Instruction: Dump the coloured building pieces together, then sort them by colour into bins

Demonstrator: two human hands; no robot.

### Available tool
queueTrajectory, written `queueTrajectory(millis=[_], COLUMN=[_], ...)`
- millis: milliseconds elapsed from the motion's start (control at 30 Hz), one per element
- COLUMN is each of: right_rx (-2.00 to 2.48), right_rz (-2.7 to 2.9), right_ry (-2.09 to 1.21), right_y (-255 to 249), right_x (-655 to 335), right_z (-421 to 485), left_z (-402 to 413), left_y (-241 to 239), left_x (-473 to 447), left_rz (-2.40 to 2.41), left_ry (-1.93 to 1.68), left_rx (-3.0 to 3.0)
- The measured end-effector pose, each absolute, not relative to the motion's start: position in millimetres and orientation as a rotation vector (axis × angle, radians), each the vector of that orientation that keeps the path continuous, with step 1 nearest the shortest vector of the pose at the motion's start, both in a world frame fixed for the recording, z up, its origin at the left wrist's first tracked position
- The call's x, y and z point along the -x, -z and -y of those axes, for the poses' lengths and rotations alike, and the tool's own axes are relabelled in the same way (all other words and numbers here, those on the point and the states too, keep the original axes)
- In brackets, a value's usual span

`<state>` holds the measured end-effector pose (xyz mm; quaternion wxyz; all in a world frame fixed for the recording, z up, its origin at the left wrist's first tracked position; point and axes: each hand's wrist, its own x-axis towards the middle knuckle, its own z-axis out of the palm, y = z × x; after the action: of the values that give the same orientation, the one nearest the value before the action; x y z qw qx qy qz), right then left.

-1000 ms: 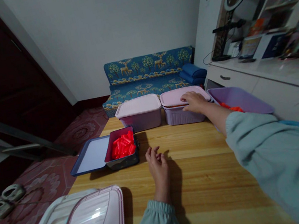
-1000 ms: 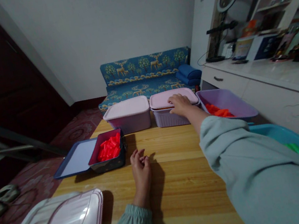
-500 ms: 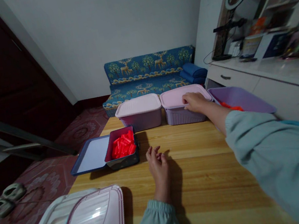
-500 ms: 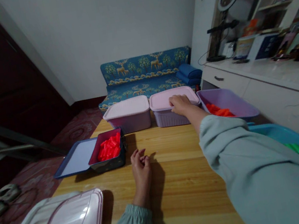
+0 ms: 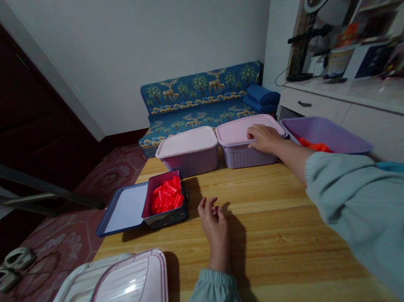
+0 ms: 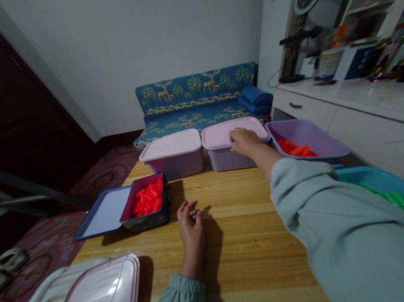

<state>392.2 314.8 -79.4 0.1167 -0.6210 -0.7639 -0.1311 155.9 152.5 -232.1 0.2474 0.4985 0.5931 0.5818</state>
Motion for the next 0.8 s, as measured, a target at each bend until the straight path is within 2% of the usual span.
queueTrajectory(millis=[433, 667, 800], right_rx=[1.739, 1.866, 2.023], right_rz=[2.112, 1.84, 1.811], right_ry=[0.355, 0.225, 0.05], right_y=[75.0, 35.8, 48.8], right_x=[-400.4, -394.5, -383.3], right_z=[-324.8, -359.1, -365.4], left_z=[-153.9, -153.9, -154.1], left_y=[236.2, 242.0, 242.8], left_x=[-154.2, -154.9, -156.3], left_rz=[-1.618, -1.568, -1.584], left_ry=[-1.574, -1.595, -1.583], left_rx=[-1.38, -1.372, -1.388])
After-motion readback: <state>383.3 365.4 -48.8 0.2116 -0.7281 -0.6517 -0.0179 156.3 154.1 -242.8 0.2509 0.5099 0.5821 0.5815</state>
